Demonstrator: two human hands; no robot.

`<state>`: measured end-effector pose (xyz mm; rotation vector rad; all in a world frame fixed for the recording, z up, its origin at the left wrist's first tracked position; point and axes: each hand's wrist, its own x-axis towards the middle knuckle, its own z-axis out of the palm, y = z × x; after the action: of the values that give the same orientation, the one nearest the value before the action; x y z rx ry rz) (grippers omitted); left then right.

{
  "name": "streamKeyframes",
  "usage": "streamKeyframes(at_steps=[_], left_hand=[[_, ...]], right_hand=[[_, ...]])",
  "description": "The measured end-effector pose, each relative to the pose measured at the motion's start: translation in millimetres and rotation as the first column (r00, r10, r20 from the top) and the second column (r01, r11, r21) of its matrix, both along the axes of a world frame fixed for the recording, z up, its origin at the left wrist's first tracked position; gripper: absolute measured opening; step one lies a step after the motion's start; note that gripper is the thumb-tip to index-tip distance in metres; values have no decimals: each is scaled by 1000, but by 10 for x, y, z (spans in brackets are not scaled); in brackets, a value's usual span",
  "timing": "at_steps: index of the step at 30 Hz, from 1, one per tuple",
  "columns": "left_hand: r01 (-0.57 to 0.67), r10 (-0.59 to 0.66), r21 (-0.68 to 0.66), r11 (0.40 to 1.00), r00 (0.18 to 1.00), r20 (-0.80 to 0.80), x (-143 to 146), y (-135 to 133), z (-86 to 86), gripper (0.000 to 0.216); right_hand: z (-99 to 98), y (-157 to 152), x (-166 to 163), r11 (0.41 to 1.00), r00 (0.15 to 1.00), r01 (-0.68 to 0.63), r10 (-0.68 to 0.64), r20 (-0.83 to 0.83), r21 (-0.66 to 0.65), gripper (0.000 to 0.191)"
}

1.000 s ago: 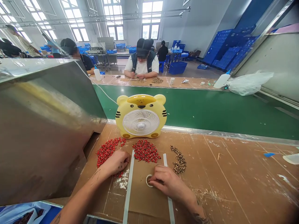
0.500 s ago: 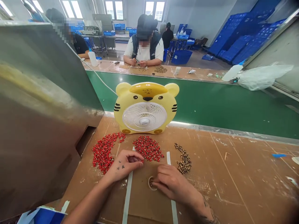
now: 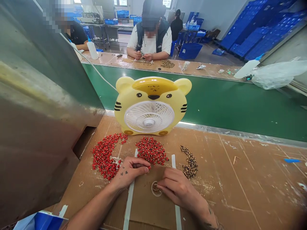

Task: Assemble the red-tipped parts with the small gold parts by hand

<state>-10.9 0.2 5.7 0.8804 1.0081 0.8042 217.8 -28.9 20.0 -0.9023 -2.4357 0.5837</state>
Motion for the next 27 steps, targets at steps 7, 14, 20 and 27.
streamKeyframes(at_steps=[7, 14, 20, 27], left_hand=[[-24, 24, -8, 1000, 999, 39, 14, 18, -24, 22], [-18, 17, 4, 1000, 999, 47, 12, 12, -40, 20], [-15, 15, 2, 1000, 1000, 26, -3, 9, -49, 21], [-9, 9, -10, 1000, 1000, 27, 9, 14, 8, 20]], right_hand=[[-9, 5, -12, 1000, 1000, 7, -7, 17, 22, 25], [22, 1, 0, 999, 999, -15, 13, 35, 33, 21], [51, 0, -1, 1000, 999, -22, 22, 44, 10, 23], [5, -17, 34, 995, 1000, -22, 24, 18, -93, 23]])
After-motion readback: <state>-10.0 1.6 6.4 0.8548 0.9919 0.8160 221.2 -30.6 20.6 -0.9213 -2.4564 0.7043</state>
